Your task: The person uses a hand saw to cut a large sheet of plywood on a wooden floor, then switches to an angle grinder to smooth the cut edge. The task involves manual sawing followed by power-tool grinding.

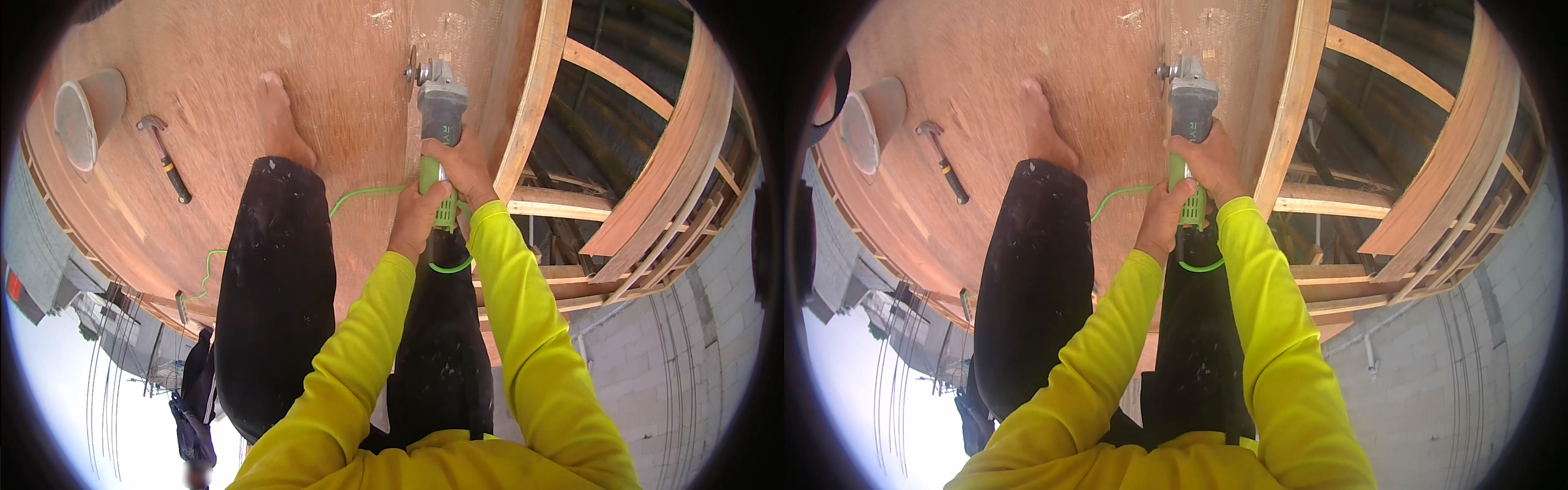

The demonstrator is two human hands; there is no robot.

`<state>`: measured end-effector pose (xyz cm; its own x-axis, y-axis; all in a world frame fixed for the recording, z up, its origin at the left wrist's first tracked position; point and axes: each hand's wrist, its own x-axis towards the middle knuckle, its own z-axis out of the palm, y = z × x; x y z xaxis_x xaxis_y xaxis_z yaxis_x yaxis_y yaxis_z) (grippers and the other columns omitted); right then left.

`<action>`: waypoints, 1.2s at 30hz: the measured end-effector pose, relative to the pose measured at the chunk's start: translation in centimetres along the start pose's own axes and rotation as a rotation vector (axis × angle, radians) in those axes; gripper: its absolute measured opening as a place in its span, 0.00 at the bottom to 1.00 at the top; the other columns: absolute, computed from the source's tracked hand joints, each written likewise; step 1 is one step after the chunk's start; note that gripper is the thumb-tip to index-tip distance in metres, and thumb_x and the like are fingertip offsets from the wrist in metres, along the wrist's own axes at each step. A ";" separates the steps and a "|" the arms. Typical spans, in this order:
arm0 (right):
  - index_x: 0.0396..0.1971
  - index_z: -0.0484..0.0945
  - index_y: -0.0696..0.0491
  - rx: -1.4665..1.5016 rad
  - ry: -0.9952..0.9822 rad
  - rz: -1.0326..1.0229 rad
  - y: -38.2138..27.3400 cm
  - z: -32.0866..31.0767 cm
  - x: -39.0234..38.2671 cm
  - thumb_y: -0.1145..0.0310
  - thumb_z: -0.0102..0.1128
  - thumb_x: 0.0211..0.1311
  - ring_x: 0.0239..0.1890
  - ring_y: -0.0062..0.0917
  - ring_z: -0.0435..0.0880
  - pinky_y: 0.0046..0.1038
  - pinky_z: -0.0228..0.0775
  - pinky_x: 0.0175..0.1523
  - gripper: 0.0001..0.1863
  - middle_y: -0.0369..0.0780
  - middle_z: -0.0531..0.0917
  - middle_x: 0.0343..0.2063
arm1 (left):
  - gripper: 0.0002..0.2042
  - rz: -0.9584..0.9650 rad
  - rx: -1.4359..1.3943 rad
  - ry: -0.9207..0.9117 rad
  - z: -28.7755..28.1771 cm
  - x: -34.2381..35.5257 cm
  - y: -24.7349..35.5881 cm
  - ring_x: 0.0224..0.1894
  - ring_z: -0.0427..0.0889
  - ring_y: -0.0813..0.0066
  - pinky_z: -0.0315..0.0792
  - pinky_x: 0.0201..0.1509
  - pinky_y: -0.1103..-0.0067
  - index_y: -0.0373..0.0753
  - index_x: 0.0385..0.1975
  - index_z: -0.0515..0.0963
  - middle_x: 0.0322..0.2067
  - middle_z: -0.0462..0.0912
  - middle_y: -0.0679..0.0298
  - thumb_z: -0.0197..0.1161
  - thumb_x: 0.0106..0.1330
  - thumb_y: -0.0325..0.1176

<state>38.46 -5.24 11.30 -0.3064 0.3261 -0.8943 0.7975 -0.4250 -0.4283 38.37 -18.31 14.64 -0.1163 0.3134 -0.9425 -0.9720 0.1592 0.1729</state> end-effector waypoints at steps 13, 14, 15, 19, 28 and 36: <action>0.56 0.73 0.65 -0.235 0.065 -0.082 5.4 0.4 0.4 0.52 0.73 0.44 0.58 0.44 0.72 0.39 0.59 0.66 0.42 0.54 0.77 0.52 | 0.19 -0.030 -0.008 0.038 -0.9 -1.5 -1.6 0.32 0.86 0.70 0.83 0.31 0.74 0.35 0.50 0.76 0.36 0.84 0.59 0.64 0.67 0.41; 0.56 0.73 0.64 -0.280 0.100 -0.110 6.1 0.5 0.7 0.57 0.73 0.47 0.49 0.38 0.78 0.36 0.68 0.57 0.38 0.49 0.80 0.47 | 0.17 -0.025 -0.017 0.043 -0.8 -1.5 -1.8 0.31 0.86 0.70 0.83 0.30 0.74 0.35 0.50 0.77 0.36 0.84 0.60 0.64 0.67 0.39; 0.55 0.73 0.63 -0.295 0.119 -0.132 6.7 0.7 0.9 0.59 0.73 0.49 0.45 0.34 0.81 0.34 0.73 0.52 0.36 0.47 0.82 0.44 | 0.16 -0.020 -0.026 0.049 -0.8 -1.6 -2.0 0.30 0.86 0.71 0.82 0.29 0.74 0.35 0.49 0.77 0.35 0.84 0.60 0.64 0.67 0.38; 0.58 0.71 0.64 -0.300 0.132 -0.174 7.5 1.0 0.6 0.60 0.72 0.50 0.47 0.35 0.82 0.34 0.76 0.53 0.37 0.48 0.81 0.47 | 0.16 -0.024 -0.014 0.047 -1.3 -1.7 -2.7 0.31 0.86 0.70 0.83 0.29 0.74 0.35 0.50 0.77 0.35 0.84 0.60 0.63 0.68 0.38; 0.74 0.42 0.70 -0.253 0.055 -0.195 8.3 0.6 -1.5 0.54 0.76 0.41 0.79 0.52 0.34 0.45 0.21 0.81 0.67 0.62 0.45 0.74 | 0.17 -0.049 0.016 0.106 -1.7 -2.7 -5.5 0.32 0.87 0.68 0.84 0.31 0.73 0.33 0.49 0.76 0.36 0.84 0.58 0.62 0.69 0.39; 0.75 0.40 0.68 -0.152 0.000 -0.243 9.1 0.6 -4.2 0.59 0.73 0.44 0.76 0.48 0.53 0.36 0.48 0.78 0.65 0.60 0.52 0.73 | 0.21 -0.085 -0.007 0.116 -3.4 -4.3 -8.6 0.32 0.87 0.68 0.84 0.32 0.73 0.32 0.50 0.75 0.36 0.84 0.57 0.63 0.69 0.44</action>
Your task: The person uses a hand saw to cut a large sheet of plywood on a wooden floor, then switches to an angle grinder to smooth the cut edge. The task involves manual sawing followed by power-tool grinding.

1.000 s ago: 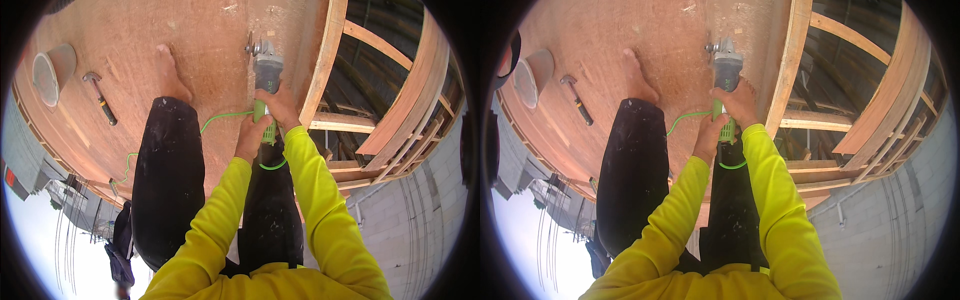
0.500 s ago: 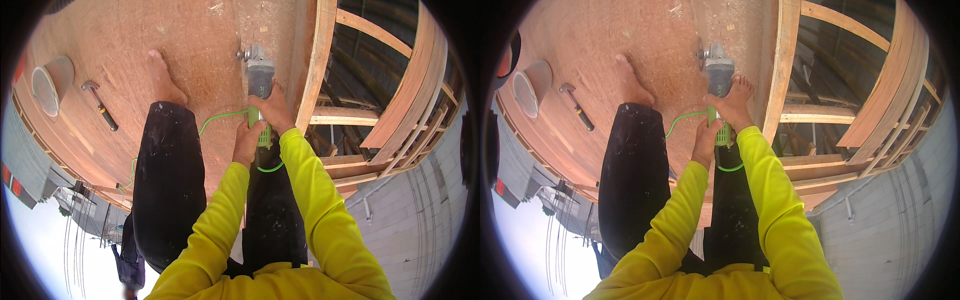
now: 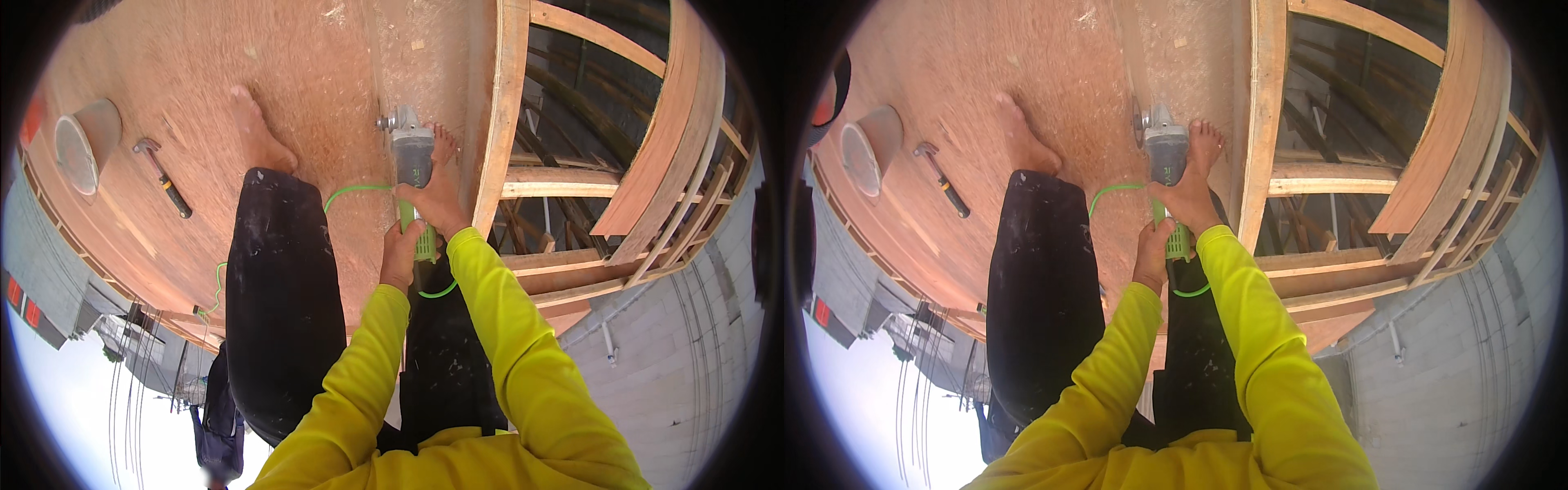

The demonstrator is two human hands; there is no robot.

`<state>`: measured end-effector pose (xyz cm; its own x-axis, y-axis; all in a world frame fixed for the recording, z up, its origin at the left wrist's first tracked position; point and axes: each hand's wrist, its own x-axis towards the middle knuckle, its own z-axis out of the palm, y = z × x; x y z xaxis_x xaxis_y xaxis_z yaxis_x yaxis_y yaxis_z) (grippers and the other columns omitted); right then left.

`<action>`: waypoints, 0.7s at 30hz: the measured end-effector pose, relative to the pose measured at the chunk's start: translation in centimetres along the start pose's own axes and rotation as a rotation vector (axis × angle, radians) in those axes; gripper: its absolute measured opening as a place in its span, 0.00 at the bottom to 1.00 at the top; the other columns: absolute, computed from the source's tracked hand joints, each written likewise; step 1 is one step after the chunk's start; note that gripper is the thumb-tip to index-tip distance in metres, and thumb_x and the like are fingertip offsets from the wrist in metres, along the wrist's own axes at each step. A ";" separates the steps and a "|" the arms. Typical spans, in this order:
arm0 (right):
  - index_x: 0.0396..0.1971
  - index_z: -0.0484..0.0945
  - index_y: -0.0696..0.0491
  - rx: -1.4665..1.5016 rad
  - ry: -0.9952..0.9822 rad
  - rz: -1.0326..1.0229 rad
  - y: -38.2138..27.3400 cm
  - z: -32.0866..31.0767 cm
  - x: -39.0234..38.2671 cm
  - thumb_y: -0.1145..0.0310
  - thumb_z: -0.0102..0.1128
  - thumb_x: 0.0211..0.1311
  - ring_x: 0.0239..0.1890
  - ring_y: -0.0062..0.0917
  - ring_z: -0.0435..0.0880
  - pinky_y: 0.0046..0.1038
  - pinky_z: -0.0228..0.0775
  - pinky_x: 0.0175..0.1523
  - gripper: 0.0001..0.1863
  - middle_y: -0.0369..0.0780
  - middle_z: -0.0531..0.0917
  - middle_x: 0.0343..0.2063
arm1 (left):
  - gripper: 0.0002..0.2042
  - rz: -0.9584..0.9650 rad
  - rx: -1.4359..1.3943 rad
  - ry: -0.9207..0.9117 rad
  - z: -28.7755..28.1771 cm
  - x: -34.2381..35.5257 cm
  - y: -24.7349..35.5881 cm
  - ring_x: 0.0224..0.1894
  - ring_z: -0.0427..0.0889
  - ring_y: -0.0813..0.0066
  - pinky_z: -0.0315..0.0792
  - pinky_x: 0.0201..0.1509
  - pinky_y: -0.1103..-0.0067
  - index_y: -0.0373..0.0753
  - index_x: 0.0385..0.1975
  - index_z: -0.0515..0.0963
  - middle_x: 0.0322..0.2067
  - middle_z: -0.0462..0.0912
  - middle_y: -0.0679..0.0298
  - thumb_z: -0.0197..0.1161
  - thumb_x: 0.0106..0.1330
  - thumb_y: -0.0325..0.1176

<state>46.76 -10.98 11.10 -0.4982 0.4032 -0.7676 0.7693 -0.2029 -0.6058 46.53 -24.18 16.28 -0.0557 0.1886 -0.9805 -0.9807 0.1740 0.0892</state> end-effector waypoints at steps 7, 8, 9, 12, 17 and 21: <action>0.69 0.59 0.64 0.252 -0.074 0.341 0.1 -0.7 -4.2 0.62 0.72 0.48 0.57 0.42 0.81 0.34 0.70 0.63 0.49 0.56 0.79 0.55 | 0.18 -0.054 0.036 -0.028 0.4 -3.4 -0.5 0.33 0.87 0.67 0.85 0.34 0.70 0.32 0.51 0.75 0.36 0.84 0.56 0.61 0.70 0.40; 0.68 0.61 0.64 0.254 -0.053 0.316 -0.6 -1.1 -4.9 0.62 0.72 0.49 0.55 0.41 0.81 0.34 0.72 0.62 0.47 0.56 0.79 0.55 | 0.20 -0.065 0.066 -0.050 0.3 -3.8 -0.3 0.34 0.87 0.66 0.85 0.35 0.70 0.31 0.52 0.74 0.38 0.84 0.56 0.61 0.70 0.41; 0.67 0.63 0.63 0.246 -0.015 0.293 -1.7 -2.2 -5.4 0.62 0.73 0.49 0.54 0.40 0.82 0.34 0.73 0.60 0.45 0.55 0.80 0.54 | 0.21 -0.083 0.094 -0.088 0.7 -4.0 -0.2 0.35 0.88 0.65 0.86 0.37 0.69 0.31 0.54 0.74 0.39 0.84 0.56 0.61 0.70 0.42; 0.63 0.67 0.63 0.397 -0.009 0.335 -3.0 -4.4 -8.2 0.62 0.74 0.50 0.48 0.36 0.84 0.34 0.76 0.54 0.41 0.52 0.82 0.50 | 0.21 -0.092 0.151 -0.186 1.8 -6.5 0.2 0.39 0.88 0.64 0.86 0.39 0.68 0.32 0.55 0.73 0.41 0.84 0.56 0.61 0.70 0.41; 0.59 0.70 0.62 0.522 0.149 0.237 -1.0 -3.9 -12.2 0.65 0.74 0.51 0.43 0.34 0.83 0.34 0.77 0.49 0.36 0.46 0.82 0.44 | 0.22 -0.078 0.218 -0.292 0.1 -7.8 -2.2 0.40 0.87 0.64 0.86 0.39 0.66 0.32 0.56 0.74 0.42 0.84 0.54 0.61 0.71 0.44; 0.58 0.70 0.62 0.587 0.161 0.196 3.7 -2.1 -10.3 0.66 0.73 0.52 0.41 0.30 0.84 0.31 0.78 0.45 0.34 0.45 0.82 0.43 | 0.21 0.091 0.169 -0.059 -2.7 -2.5 -5.0 0.43 0.86 0.62 0.82 0.46 0.67 0.30 0.53 0.76 0.42 0.84 0.55 0.57 0.75 0.45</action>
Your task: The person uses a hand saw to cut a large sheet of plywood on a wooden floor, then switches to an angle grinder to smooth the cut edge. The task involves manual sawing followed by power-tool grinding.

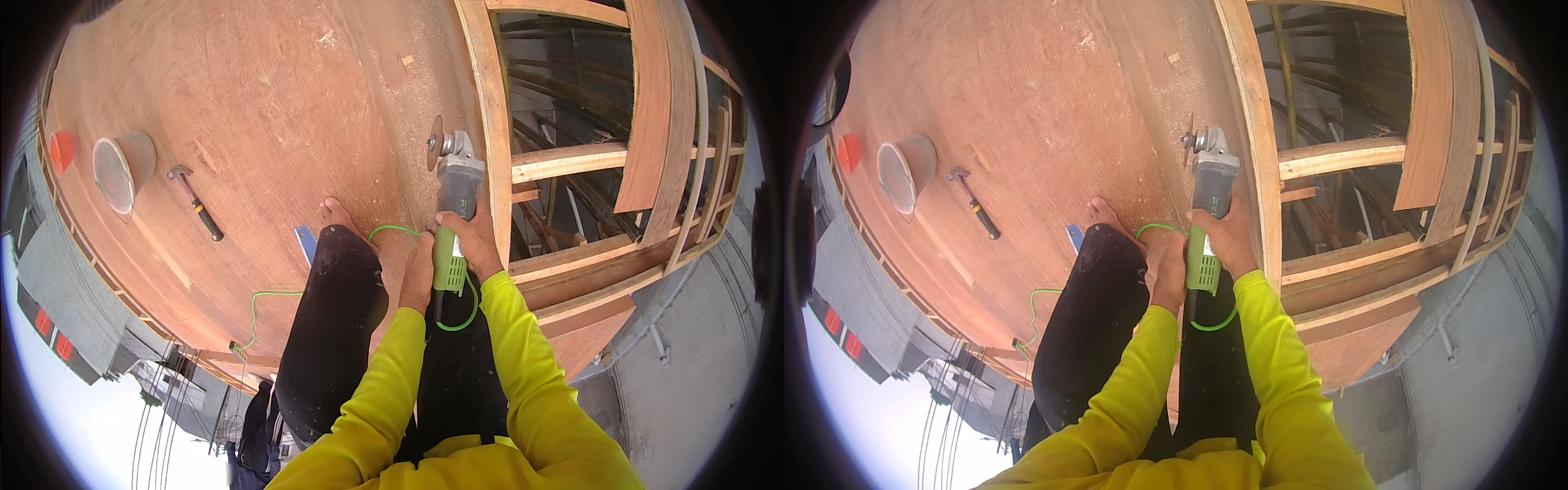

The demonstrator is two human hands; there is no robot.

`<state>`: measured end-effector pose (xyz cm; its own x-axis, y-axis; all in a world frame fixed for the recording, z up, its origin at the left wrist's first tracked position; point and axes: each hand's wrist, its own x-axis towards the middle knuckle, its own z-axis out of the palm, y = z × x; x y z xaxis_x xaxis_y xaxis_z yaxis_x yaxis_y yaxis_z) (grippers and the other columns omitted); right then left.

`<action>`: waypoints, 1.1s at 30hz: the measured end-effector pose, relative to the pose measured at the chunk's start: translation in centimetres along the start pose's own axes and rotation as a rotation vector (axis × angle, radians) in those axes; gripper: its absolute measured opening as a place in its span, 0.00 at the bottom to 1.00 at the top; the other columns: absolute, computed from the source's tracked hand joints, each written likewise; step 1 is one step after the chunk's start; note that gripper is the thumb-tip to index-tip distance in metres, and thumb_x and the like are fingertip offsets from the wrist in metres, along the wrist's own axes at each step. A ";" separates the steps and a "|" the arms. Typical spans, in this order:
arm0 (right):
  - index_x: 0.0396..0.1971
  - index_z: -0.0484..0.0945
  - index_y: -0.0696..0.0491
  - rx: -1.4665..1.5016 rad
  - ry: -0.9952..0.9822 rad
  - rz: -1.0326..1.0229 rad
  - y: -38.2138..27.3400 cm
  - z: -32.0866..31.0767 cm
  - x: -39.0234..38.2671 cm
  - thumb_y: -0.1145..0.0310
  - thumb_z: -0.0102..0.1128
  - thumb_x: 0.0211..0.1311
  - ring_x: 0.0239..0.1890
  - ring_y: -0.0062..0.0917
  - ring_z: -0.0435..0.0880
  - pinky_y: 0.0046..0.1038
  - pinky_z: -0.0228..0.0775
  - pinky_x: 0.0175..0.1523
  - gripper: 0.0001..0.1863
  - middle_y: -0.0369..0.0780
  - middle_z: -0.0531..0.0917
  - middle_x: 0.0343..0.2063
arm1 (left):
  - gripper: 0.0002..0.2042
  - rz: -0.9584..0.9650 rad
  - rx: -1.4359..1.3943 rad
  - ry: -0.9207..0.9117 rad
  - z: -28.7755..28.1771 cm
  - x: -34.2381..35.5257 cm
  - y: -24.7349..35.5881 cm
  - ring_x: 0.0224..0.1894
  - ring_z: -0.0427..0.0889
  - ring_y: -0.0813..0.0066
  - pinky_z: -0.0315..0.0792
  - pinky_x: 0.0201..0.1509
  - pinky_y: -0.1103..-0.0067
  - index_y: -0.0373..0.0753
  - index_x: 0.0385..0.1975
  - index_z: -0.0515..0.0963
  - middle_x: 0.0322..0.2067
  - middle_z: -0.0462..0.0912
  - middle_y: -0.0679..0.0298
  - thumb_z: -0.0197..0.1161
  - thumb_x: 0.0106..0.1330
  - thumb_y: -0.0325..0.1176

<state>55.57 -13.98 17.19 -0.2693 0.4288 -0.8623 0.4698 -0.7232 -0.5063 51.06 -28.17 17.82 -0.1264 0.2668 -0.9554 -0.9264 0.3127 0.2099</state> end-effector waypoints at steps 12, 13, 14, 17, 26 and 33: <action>0.53 0.73 0.61 -0.118 -0.046 -0.115 6.5 -5.3 0.6 0.61 0.75 0.50 0.43 0.32 0.85 0.35 0.76 0.52 0.33 0.42 0.84 0.39 | 0.29 -0.581 1.438 -0.232 -14.6 -1.8 -18.8 0.55 0.83 0.50 0.74 0.60 0.58 0.33 0.55 0.80 0.48 0.84 0.44 0.55 0.70 0.55; 0.53 0.74 0.61 -0.167 -0.045 -0.158 6.8 -5.2 1.0 0.60 0.75 0.50 0.44 0.32 0.84 0.35 0.76 0.53 0.33 0.42 0.84 0.40 | 0.29 -0.563 1.245 -0.212 -15.4 -2.1 -18.2 0.53 0.84 0.52 0.76 0.58 0.58 0.33 0.55 0.79 0.46 0.85 0.45 0.55 0.71 0.54; 0.53 0.74 0.61 -0.216 -0.039 -0.209 7.0 -5.3 1.6 0.59 0.75 0.50 0.44 0.32 0.84 0.35 0.75 0.54 0.33 0.43 0.83 0.40 | 0.29 -0.518 1.018 -0.062 -15.4 -1.7 -18.3 0.52 0.84 0.55 0.77 0.55 0.60 0.32 0.56 0.78 0.46 0.85 0.47 0.54 0.72 0.54; 0.52 0.74 0.61 -0.232 -0.130 -0.138 6.3 -4.5 2.0 0.59 0.74 0.50 0.44 0.32 0.84 0.34 0.74 0.53 0.32 0.43 0.83 0.40 | 0.28 -0.202 0.365 0.380 -7.8 -0.5 -10.9 0.50 0.84 0.63 0.80 0.49 0.69 0.32 0.60 0.75 0.51 0.83 0.52 0.48 0.76 0.52; 0.48 0.75 0.58 -0.045 -0.174 -0.022 2.1 -0.2 4.2 0.64 0.73 0.54 0.33 0.26 0.85 0.28 0.77 0.39 0.24 0.40 0.83 0.36 | 0.19 0.409 0.510 0.514 -6.6 4.1 -0.4 0.38 0.87 0.61 0.80 0.42 0.70 0.30 0.50 0.81 0.41 0.87 0.54 0.59 0.71 0.42; 0.48 0.73 0.58 -0.071 -0.097 -0.064 4.0 -2.0 2.7 0.66 0.69 0.60 0.28 0.27 0.86 0.27 0.81 0.33 0.20 0.41 0.84 0.32 | 0.25 0.180 1.328 1.017 -29.0 3.9 3.3 0.52 0.82 0.47 0.77 0.56 0.61 0.31 0.48 0.79 0.48 0.83 0.44 0.74 0.55 0.41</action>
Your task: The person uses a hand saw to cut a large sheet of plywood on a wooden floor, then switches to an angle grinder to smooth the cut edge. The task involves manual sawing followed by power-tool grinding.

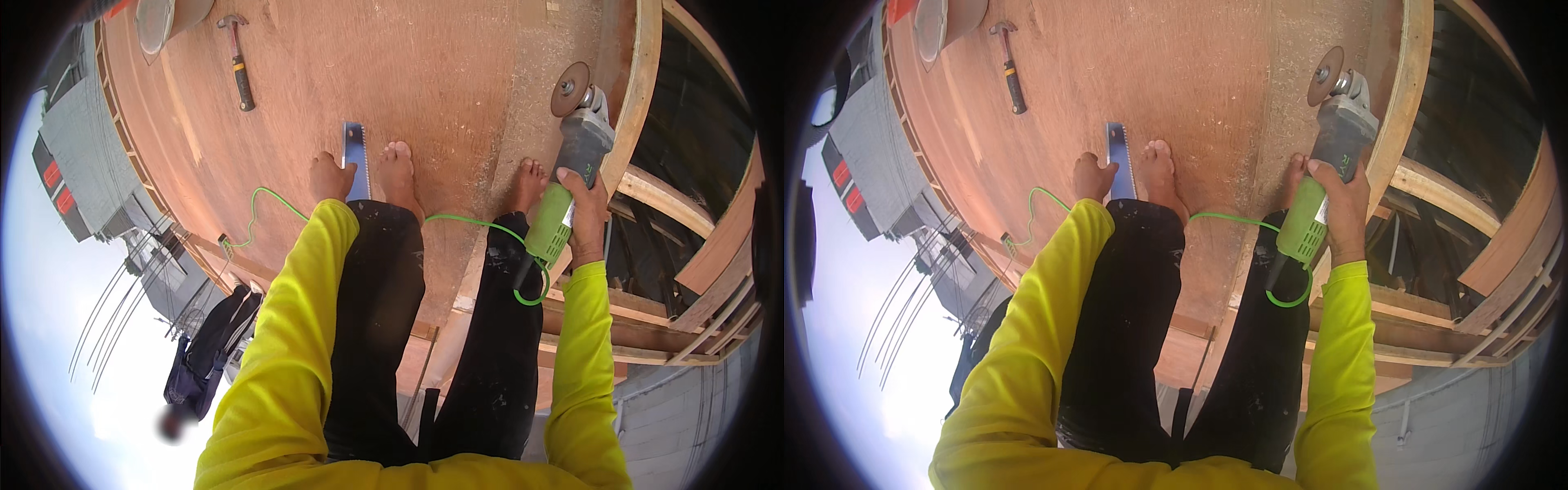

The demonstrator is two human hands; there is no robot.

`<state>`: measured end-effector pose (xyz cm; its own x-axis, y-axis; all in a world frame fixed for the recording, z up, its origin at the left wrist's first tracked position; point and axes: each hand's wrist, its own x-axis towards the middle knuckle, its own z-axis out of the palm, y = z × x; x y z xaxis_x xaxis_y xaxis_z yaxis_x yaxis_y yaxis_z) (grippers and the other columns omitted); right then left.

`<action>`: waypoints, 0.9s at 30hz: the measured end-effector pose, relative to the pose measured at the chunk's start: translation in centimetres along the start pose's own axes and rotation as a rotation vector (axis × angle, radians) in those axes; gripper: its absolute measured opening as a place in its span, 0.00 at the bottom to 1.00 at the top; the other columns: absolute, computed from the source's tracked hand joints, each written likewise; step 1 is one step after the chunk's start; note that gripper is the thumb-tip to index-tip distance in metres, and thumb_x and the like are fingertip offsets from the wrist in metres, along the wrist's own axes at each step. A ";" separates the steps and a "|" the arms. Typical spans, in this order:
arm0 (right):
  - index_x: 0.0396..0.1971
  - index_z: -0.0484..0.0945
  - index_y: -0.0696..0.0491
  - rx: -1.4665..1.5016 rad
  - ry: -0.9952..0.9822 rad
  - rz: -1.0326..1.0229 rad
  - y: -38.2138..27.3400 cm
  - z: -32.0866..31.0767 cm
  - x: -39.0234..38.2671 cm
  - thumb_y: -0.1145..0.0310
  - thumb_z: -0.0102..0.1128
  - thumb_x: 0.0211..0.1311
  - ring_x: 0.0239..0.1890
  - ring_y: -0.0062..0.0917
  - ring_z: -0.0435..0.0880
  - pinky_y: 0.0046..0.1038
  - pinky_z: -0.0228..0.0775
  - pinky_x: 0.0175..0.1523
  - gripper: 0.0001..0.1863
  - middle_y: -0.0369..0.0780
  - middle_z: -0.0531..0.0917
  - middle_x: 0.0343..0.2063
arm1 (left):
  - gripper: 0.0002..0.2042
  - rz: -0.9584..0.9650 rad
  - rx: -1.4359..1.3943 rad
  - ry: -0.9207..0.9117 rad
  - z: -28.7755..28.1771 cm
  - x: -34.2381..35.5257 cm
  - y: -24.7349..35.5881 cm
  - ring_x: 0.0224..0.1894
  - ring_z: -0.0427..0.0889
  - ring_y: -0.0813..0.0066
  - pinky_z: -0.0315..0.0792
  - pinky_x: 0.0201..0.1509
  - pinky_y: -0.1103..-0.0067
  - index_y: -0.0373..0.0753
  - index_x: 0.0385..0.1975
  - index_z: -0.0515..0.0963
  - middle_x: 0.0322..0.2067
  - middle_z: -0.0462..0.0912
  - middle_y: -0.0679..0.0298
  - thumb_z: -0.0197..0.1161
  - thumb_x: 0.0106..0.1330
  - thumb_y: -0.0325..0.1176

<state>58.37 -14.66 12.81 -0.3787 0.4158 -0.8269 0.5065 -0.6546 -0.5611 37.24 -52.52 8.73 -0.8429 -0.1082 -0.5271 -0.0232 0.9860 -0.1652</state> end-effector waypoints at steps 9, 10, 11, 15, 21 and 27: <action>0.50 0.74 0.60 0.014 0.073 0.035 1.8 4.0 -2.9 0.64 0.65 0.63 0.28 0.31 0.87 0.28 0.83 0.34 0.21 0.46 0.86 0.34 | 0.22 -0.006 -0.632 -0.276 3.3 1.7 -7.0 0.46 0.87 0.52 0.79 0.50 0.66 0.32 0.47 0.81 0.42 0.87 0.48 0.76 0.54 0.35; 0.50 0.73 0.60 0.027 0.083 0.042 1.3 4.7 -3.6 0.64 0.65 0.62 0.28 0.30 0.87 0.28 0.83 0.34 0.21 0.46 0.85 0.34 | 0.19 0.033 -0.628 -0.211 2.9 2.1 -8.1 0.44 0.88 0.53 0.79 0.49 0.67 0.31 0.45 0.81 0.39 0.88 0.48 0.74 0.56 0.33; 0.50 0.73 0.60 0.042 0.093 0.049 0.9 5.4 -4.2 0.65 0.66 0.61 0.28 0.30 0.87 0.28 0.83 0.35 0.22 0.46 0.84 0.33 | 0.15 0.072 -0.621 -0.145 2.4 2.2 -9.3 0.41 0.88 0.54 0.80 0.47 0.67 0.31 0.43 0.82 0.36 0.88 0.49 0.72 0.58 0.32; 0.48 0.73 0.61 0.023 0.107 0.029 0.0 4.6 -5.4 0.64 0.65 0.61 0.28 0.32 0.87 0.29 0.82 0.34 0.21 0.47 0.85 0.33 | 0.09 0.001 -0.537 0.254 -3.3 4.0 -16.9 0.37 0.88 0.49 0.79 0.43 0.63 0.33 0.39 0.82 0.32 0.88 0.47 0.62 0.63 0.30; 0.49 0.73 0.61 -0.015 0.080 0.044 -1.7 6.1 -5.9 0.68 0.69 0.58 0.28 0.31 0.88 0.29 0.82 0.35 0.22 0.44 0.83 0.33 | 0.17 -0.487 0.123 0.580 -19.8 18.8 -26.7 0.46 0.87 0.41 0.80 0.51 0.56 0.32 0.40 0.81 0.39 0.87 0.44 0.60 0.63 0.41; 0.49 0.73 0.60 0.065 0.078 0.042 -3.0 6.4 -6.0 0.71 0.71 0.56 0.29 0.27 0.86 0.27 0.80 0.35 0.22 0.42 0.82 0.34 | 0.28 0.154 0.027 0.606 -20.9 20.9 -18.0 0.49 0.84 0.49 0.77 0.55 0.64 0.25 0.54 0.77 0.48 0.84 0.41 0.63 0.67 0.47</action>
<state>54.17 -19.27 19.71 -0.2954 0.4338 -0.8512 0.4680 -0.7110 -0.5248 8.80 -69.86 18.15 -0.9908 0.1338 0.0191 0.1295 0.9802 -0.1500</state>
